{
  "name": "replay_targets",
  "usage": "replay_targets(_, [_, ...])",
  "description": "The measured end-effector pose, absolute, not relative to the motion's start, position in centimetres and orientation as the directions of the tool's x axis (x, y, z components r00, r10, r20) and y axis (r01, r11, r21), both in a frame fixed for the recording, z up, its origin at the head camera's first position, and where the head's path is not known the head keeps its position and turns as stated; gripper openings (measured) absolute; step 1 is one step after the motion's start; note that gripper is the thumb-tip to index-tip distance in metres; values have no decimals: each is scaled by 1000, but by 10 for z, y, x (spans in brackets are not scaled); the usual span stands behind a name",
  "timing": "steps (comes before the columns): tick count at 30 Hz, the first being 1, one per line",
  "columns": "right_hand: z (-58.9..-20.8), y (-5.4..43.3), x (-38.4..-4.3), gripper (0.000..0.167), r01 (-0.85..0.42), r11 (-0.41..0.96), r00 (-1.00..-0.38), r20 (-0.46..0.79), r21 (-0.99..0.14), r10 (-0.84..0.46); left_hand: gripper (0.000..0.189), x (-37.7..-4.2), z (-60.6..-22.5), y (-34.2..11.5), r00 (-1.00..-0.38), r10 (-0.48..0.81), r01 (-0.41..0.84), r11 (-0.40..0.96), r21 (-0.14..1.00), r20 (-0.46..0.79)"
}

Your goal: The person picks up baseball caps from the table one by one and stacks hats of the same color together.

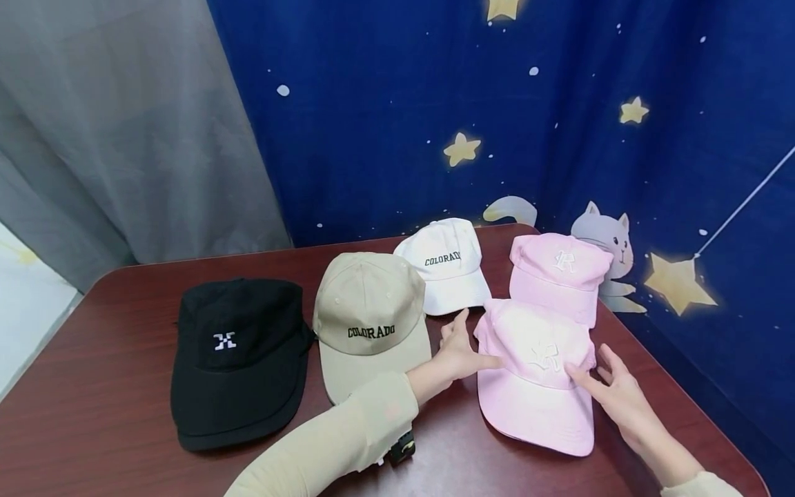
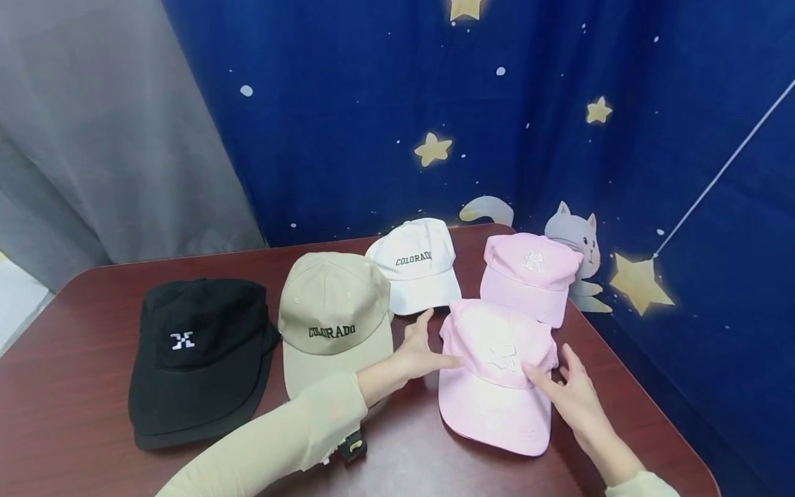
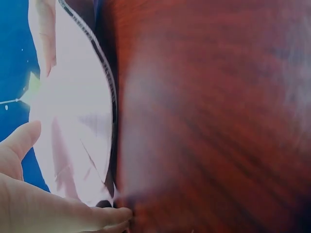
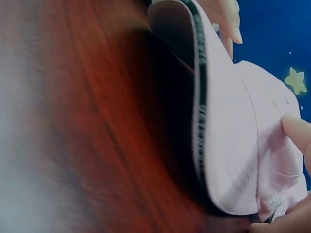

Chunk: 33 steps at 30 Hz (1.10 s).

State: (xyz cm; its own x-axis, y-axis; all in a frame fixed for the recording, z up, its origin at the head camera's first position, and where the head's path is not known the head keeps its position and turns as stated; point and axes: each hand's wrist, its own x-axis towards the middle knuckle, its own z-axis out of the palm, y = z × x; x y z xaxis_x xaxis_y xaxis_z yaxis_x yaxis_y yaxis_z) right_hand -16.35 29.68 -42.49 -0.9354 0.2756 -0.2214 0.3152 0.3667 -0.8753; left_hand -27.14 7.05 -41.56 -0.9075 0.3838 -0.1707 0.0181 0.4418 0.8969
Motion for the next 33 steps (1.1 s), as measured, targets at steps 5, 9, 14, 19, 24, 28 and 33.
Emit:
replay_targets(5, [-429, 291, -157, 94, 305, 338, -935, -213, -890, 283, 103, -267, -420, 72, -903, 407, 52, 418, 907, -136])
replay_targets(9, [-432, 287, -155, 92, 284, 339, -941, -192, -897, 278, 103, -264, -424, 75, -901, 418, 69, 407, 911, -119])
replay_targets(14, [-434, 286, -156, 88, 286, 364, -943, -192, -886, 272, 104, -258, -425, 81, -895, 434, 90, 395, 914, -99])
replay_targets(19, [-434, 285, -157, 86, 275, 358, -946, -186, -892, 265, 104, -253, -423, 84, -896, 430, 83, 398, 913, -107])
replay_targets(24, [-434, 283, -159, 83, 248, 330, -953, -168, -911, 252, 99, -250, -423, 84, -901, 417, 42, 360, 932, -120])
replay_targets(28, [-435, 281, -160, 81, 216, 301, -960, -145, -929, 241, 98, -247, -425, 84, -908, 400, 15, 323, 946, -122])
replay_targets(33, [-435, 278, -161, 78, 175, 276, -967, -113, -945, 228, 97, -242, -424, 83, -924, 369, 11, 295, 955, -104])
